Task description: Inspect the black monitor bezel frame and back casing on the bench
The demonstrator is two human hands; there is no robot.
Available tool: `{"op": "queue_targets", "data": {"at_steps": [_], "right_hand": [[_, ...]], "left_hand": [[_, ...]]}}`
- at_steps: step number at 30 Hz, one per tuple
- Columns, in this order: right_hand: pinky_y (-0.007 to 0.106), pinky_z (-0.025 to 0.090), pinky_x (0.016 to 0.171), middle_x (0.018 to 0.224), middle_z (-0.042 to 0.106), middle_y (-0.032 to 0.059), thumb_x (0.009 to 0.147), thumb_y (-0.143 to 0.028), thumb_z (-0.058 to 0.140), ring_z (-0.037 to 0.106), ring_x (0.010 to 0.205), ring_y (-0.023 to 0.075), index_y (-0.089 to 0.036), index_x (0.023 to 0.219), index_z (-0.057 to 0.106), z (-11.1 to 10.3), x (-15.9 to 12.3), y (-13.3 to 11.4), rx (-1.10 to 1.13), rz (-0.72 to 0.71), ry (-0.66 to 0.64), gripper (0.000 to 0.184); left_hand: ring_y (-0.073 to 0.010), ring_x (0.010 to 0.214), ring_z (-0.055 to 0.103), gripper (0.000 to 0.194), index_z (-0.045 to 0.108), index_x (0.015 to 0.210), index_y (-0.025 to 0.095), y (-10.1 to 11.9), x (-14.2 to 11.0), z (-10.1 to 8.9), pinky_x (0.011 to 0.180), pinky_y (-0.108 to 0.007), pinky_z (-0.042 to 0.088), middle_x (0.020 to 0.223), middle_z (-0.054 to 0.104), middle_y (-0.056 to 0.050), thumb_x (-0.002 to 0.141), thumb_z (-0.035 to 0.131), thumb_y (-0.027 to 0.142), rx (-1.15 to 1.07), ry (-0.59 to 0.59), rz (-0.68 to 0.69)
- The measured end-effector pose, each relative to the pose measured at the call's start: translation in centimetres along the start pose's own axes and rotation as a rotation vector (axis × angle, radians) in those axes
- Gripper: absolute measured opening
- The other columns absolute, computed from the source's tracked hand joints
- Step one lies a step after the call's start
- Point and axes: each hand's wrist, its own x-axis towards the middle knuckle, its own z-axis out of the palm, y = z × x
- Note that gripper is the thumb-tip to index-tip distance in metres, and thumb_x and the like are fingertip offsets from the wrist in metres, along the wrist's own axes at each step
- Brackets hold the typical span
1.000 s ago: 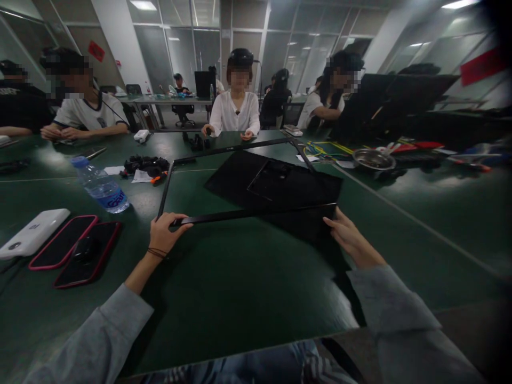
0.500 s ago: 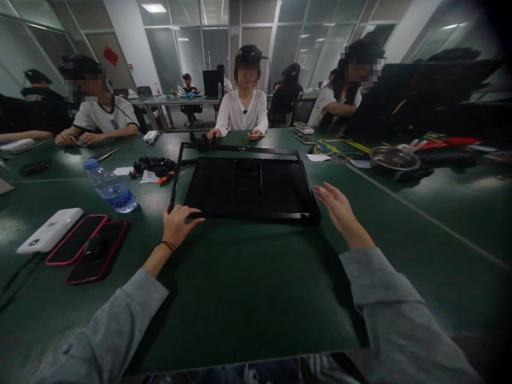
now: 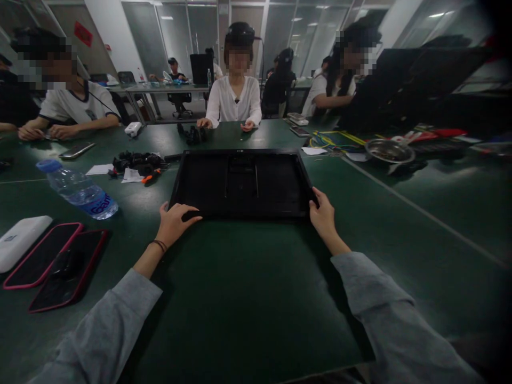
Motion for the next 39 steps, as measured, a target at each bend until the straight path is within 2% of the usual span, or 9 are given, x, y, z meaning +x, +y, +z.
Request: {"op": "queue_targets", "data": {"at_steps": [5,9,14,16,18,20,22,26,39], "right_hand": [[0.050,0.041,0.116,0.141,0.060,0.0199,0.087,-0.032,0.054,0.058,0.132,0.0300,-0.010,0.142,0.053,0.2,0.3,0.4,-0.069,0.061,-0.015,0.059],[0.050,0.043,0.114,0.136,0.063,0.0173,0.088,-0.034,0.053,0.060,0.128,0.0293,-0.013,0.137,0.058,0.1,0.2,-0.1,-0.058,0.079,-0.029,0.054],[0.051,0.042,0.113,0.136,0.064,0.0161,0.087,-0.035,0.054,0.060,0.127,0.0302,-0.016,0.135,0.059,-0.1,-0.5,-1.3,-0.064,0.077,-0.055,0.052],[0.051,0.041,0.114,0.136,0.063,0.0165,0.088,-0.035,0.052,0.059,0.128,0.0304,-0.016,0.136,0.058,-0.2,-0.8,-1.7,-0.080,0.069,-0.043,0.052],[0.051,0.043,0.112,0.136,0.064,0.0163,0.089,-0.036,0.050,0.060,0.126,0.0303,-0.016,0.137,0.058,-0.3,-1.2,-2.0,-0.091,0.069,-0.030,0.052],[0.051,0.045,0.110,0.134,0.065,0.0156,0.090,-0.036,0.048,0.062,0.122,0.0298,-0.017,0.138,0.057,-0.4,-1.7,-2.3,-0.093,0.073,-0.016,0.053],[0.051,0.045,0.109,0.133,0.065,0.0153,0.091,-0.037,0.048,0.062,0.122,0.0295,-0.018,0.139,0.057,-0.5,-2.0,-2.4,-0.087,0.074,0.002,0.052],[0.051,0.043,0.112,0.135,0.064,0.0158,0.092,-0.037,0.049,0.059,0.127,0.0297,-0.017,0.138,0.058,-0.5,-2.3,-2.1,-0.071,0.070,0.005,0.052],[0.055,0.043,0.111,0.133,0.066,0.0173,0.087,-0.028,0.052,0.061,0.126,0.0317,-0.015,0.136,0.059,0.3,-1.0,-1.1,-0.111,0.077,-0.078,0.052]], "left_hand": [[-0.0253,0.099,0.065,0.040,0.070,0.102,0.025,0.9,0.1,0.0,0.105,-0.049,0.030,0.104,0.075,-0.007,0.096,0.049,0.058,0.066,-0.022,0.027],[-0.0211,0.082,0.066,0.054,0.070,0.082,0.023,1.3,-0.2,-0.3,0.090,-0.042,0.039,0.087,0.075,-0.006,0.102,0.030,0.053,0.058,-0.023,0.037],[-0.0199,0.075,0.065,0.054,0.067,0.071,0.023,2.0,-1.7,-0.9,0.088,-0.041,0.041,0.079,0.074,-0.005,0.102,0.034,0.053,0.093,0.025,-0.030],[-0.0231,0.092,0.067,0.047,0.071,0.085,0.023,2.0,-2.0,-1.1,0.095,-0.042,0.041,0.093,0.075,-0.007,0.101,0.038,0.052,0.106,0.185,-0.107],[-0.0280,0.119,0.060,0.043,0.069,0.116,0.020,1.4,-2.0,-1.2,0.103,-0.044,0.040,0.123,0.068,-0.012,0.099,0.044,0.050,0.084,0.378,-0.209],[-0.0311,0.132,0.051,0.059,0.055,0.139,0.013,0.4,-1.7,-0.9,0.109,-0.046,0.039,0.143,0.054,-0.020,0.094,0.054,0.051,0.020,0.478,-0.323],[-0.0318,0.130,0.053,0.067,0.050,0.142,0.009,-1.0,-1.4,-0.5,0.112,-0.047,0.039,0.145,0.051,-0.023,0.088,0.062,0.047,-0.081,0.432,-0.429],[-0.0295,0.117,0.064,0.046,0.064,0.129,0.013,-3.1,-1.0,0.1,0.107,-0.046,0.046,0.123,0.068,-0.016,0.089,0.060,0.037,-0.278,0.264,-0.550],[-0.0238,0.112,0.068,0.045,0.068,0.125,0.013,-4.6,-1.5,0.5,0.103,-0.039,0.052,0.121,0.071,-0.015,0.083,0.068,0.030,-0.602,0.424,-0.580]]}}
